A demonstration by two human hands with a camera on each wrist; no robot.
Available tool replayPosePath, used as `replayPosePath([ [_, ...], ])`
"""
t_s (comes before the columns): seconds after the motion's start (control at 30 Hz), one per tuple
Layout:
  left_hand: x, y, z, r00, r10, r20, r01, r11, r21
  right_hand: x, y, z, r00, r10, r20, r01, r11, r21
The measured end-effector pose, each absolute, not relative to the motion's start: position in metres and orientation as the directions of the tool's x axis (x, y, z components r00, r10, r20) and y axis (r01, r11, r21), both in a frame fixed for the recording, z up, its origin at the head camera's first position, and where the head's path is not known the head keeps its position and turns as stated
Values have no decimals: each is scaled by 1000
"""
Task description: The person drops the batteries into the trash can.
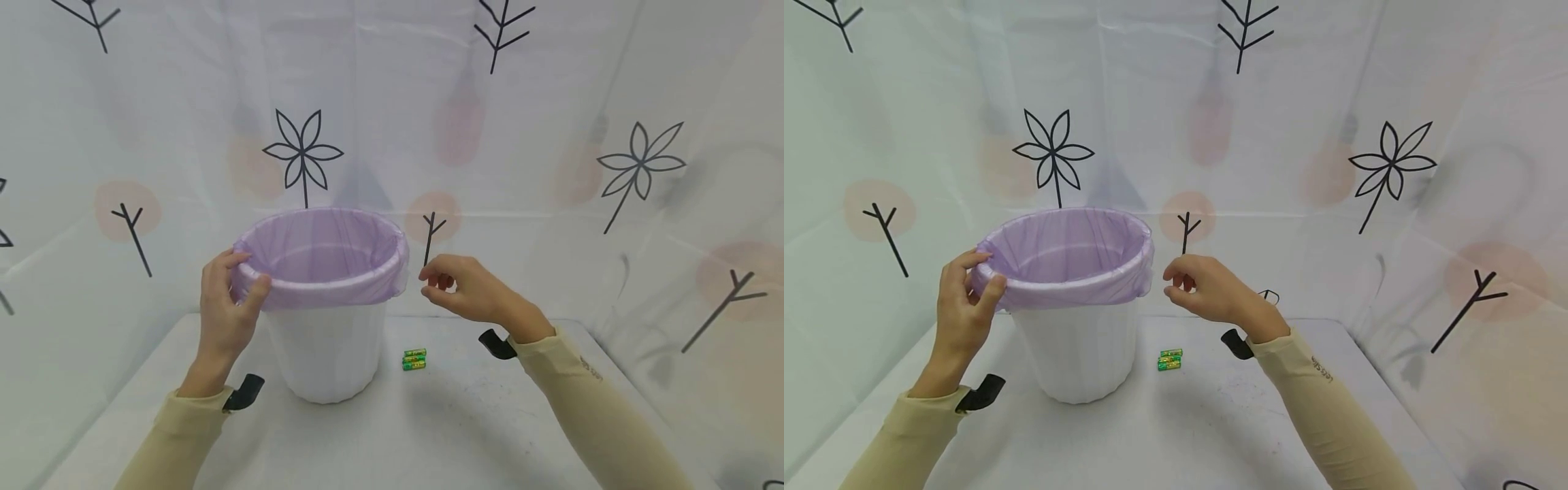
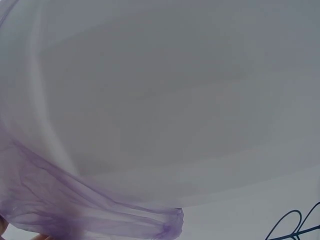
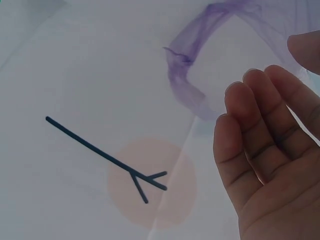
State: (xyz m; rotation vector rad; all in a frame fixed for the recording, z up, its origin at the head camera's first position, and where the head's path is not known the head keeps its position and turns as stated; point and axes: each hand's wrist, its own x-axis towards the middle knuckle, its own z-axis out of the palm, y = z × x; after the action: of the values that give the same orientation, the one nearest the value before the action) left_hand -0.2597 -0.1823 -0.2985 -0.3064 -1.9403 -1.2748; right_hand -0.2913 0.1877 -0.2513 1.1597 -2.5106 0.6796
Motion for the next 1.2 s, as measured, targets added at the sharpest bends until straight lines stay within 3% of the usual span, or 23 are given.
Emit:
replayPosePath([
  [0.4, -259, -183, -298, -666, -212, 715, 569, 474, 671, -289, 190, -290, -706, -620, 342, -708, 610, -356],
  [1.2, -261, -183, -300, -663, -204, 720, 579, 470, 666, -301, 172, -370, -722, -670, 174, -684, 652, -327],
])
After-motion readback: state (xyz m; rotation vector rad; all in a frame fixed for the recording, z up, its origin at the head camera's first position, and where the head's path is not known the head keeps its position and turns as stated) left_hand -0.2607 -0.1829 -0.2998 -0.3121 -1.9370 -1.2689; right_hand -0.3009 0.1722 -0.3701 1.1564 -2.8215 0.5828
